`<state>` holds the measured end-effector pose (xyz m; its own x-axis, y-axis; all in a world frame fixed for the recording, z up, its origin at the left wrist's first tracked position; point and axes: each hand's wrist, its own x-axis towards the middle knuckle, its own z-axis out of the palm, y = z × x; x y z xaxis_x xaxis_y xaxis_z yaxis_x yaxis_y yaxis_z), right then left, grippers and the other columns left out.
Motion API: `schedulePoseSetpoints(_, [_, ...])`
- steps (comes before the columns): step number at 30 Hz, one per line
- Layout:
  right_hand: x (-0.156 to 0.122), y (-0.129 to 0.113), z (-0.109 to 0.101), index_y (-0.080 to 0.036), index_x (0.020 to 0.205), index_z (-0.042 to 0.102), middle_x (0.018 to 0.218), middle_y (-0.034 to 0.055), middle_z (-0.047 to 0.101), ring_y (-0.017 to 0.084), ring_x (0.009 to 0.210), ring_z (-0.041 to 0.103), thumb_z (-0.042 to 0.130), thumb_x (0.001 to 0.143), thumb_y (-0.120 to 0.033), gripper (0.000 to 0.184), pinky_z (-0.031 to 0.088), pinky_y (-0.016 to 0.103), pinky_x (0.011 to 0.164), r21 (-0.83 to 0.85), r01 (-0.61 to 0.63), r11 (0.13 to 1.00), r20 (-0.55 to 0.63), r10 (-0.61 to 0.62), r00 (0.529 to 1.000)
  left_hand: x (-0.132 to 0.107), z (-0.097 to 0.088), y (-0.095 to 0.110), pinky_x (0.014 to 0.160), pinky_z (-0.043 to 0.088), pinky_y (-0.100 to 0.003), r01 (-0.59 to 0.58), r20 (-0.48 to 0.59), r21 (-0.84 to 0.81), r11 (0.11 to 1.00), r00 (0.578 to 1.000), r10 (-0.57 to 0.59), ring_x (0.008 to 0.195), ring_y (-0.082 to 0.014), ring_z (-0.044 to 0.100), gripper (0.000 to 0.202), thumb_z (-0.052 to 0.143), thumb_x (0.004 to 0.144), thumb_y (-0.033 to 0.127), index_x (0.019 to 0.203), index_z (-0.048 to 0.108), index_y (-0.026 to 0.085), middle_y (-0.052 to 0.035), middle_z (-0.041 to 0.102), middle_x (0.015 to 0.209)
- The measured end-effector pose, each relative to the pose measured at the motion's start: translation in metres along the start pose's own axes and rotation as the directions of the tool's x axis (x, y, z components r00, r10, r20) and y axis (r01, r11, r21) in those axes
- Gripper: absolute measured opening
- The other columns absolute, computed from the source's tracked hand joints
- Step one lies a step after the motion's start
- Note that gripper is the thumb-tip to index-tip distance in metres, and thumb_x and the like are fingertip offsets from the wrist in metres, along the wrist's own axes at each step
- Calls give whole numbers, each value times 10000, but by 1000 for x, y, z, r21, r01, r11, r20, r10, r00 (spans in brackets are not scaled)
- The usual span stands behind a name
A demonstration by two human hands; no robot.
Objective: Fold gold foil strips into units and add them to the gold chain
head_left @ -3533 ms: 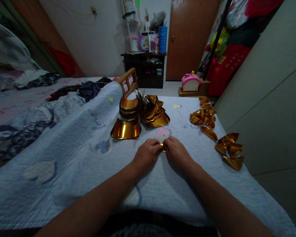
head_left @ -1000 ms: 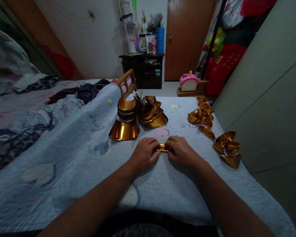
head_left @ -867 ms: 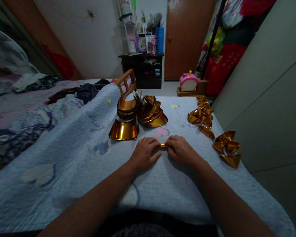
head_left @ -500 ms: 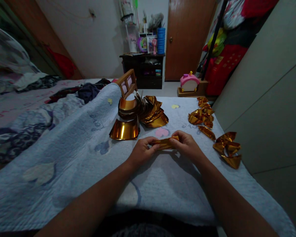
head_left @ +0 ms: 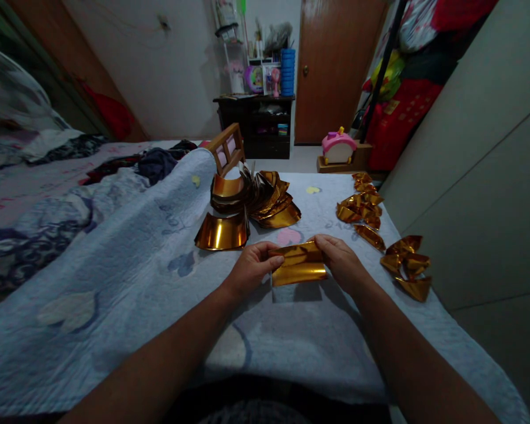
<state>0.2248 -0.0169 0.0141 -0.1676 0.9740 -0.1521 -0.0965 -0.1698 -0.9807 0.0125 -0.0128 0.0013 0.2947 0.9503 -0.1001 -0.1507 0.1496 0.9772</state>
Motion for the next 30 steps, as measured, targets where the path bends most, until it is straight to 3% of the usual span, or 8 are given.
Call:
schedulePoseSetpoints(8, [-2,-3,-2,-189,756,619,715,10,617,173,675,564,668,788,-583,398,436,294,656,-1,21,1000,85,-21,996,1,-2,-2,707,511,-259,1,-5,-17,1000,1000,-1,715,-142,663,330,895,642,338,838,720,139,-32,737,796])
schedulePoseSetpoints(12, [-3,-3,-4,-187,786,642,715,-10,602,148,664,531,718,767,-510,332,404,270,625,-87,73,993,53,-69,996,-1,-1,0,727,523,-264,22,20,-27,999,1000,-21,755,-157,686,362,892,652,334,908,722,141,-47,752,845])
schedulePoseSetpoints(18, [-2,-3,-3,-196,748,620,656,-31,570,123,580,485,715,753,-473,292,379,258,564,-84,59,995,-1,-60,998,-3,-1,1,760,542,-275,38,-11,-116,993,999,-39,821,-170,698,366,816,744,409,1018,726,184,-51,752,947])
schedulePoseSetpoints(23, [0,-3,-5,-192,729,618,632,-34,563,120,570,479,736,730,-475,307,368,252,548,-58,65,996,-62,-68,996,-2,-3,-1,717,535,-263,42,19,-166,985,999,-39,745,-150,680,421,773,786,508,1054,726,186,-48,746,903])
schedulePoseSetpoints(30, [0,-2,-5,-187,732,649,672,-17,607,132,620,529,754,739,-464,296,406,254,598,-48,78,996,-37,-79,996,-2,0,-2,797,531,-276,37,24,-105,994,999,-35,846,-178,710,367,876,689,272,999,720,152,-76,773,947])
